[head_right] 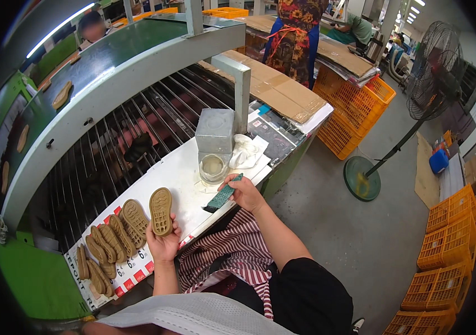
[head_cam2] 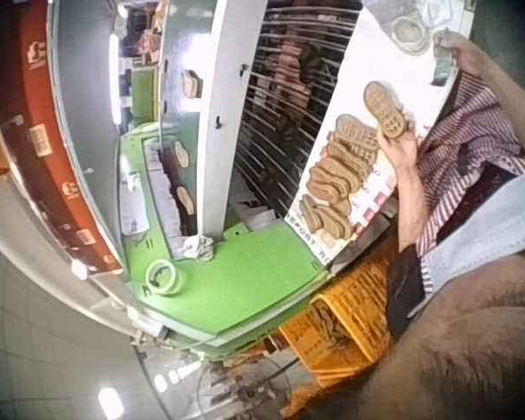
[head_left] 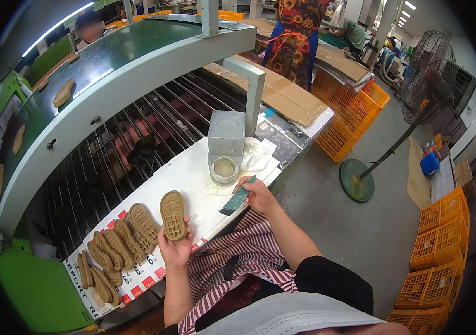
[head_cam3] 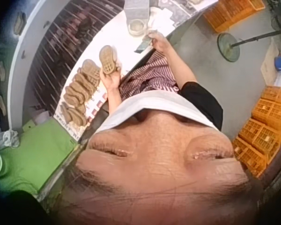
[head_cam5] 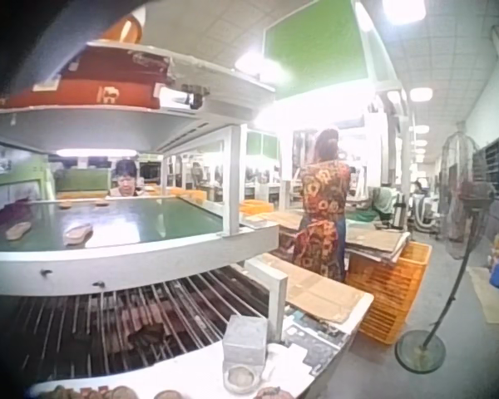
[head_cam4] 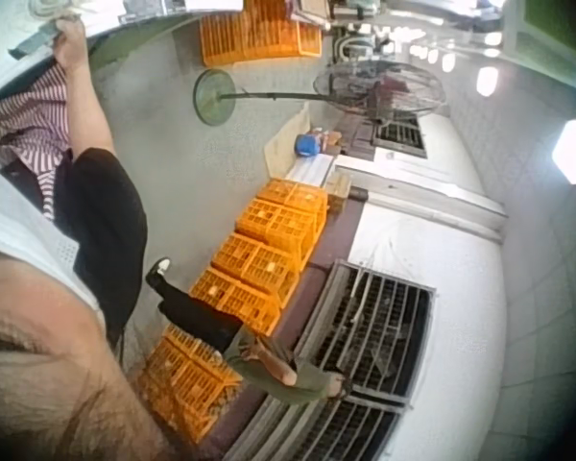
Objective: The person applies adhesive to shoe soles by dipping an applicator tool into a glue container, spreading the glue onto the soles, and placing the glued soles onto a conveyor belt.
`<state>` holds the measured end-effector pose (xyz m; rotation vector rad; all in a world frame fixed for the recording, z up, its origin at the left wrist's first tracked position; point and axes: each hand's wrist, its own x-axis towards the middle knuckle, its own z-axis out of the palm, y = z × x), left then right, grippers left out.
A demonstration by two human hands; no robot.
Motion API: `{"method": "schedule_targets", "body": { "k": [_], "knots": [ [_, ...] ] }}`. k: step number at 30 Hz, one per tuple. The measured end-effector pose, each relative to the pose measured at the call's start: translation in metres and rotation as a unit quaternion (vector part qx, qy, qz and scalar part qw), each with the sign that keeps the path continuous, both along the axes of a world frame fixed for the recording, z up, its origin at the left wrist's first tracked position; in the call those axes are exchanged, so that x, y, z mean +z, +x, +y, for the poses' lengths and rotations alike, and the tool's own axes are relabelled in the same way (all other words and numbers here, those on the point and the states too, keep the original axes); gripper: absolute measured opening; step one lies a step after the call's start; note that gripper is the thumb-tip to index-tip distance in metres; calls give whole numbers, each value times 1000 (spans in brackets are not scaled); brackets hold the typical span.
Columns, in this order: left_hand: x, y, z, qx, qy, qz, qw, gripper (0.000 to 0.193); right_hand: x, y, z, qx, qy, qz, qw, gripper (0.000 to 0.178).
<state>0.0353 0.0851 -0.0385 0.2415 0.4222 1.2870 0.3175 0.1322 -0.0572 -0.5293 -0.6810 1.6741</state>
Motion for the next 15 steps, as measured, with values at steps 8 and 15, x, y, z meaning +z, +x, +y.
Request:
{"method": "schedule_targets", "body": {
  "k": [8,15],
  "knots": [
    [-2,-1,-2,-3,2,-4,1000,44,-4,0,-1,-6,1,-3,1000,13],
    [-3,-1,-3,-5,1,-4,1000,44,-1,1,-4,-1,6,-6,1000,14]
  ]
}}
